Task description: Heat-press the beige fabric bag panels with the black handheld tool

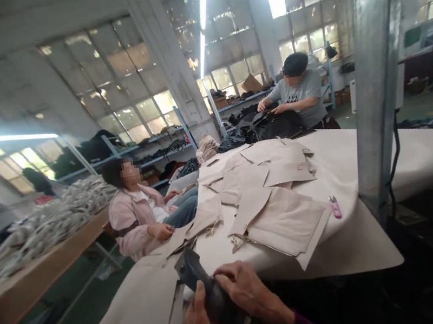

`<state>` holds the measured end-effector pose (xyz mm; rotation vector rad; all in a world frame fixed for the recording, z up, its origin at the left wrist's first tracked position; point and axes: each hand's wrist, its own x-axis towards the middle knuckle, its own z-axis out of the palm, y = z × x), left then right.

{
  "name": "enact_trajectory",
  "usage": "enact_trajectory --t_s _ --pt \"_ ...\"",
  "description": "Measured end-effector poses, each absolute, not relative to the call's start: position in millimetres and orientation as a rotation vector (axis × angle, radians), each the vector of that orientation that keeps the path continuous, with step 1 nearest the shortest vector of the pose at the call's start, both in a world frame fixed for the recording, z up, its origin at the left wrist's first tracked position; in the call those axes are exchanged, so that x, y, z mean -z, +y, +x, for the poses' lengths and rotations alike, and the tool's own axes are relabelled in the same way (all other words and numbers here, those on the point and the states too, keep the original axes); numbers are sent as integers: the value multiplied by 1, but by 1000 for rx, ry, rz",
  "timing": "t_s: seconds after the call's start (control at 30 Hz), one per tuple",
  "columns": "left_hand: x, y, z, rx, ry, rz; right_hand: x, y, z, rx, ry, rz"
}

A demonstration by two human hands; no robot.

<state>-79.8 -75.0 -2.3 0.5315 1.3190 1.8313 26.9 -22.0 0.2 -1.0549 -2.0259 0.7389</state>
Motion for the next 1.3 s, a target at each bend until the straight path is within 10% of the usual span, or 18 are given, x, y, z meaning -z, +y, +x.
enact_trajectory --t_s 0.4,1.3 --pt "8 -46 -42 -1592 1060 492 67 53 119 15 -2047 -1530" --pt "15 18 18 -1241 1165 582 110 52 180 151 -2043 -1252"
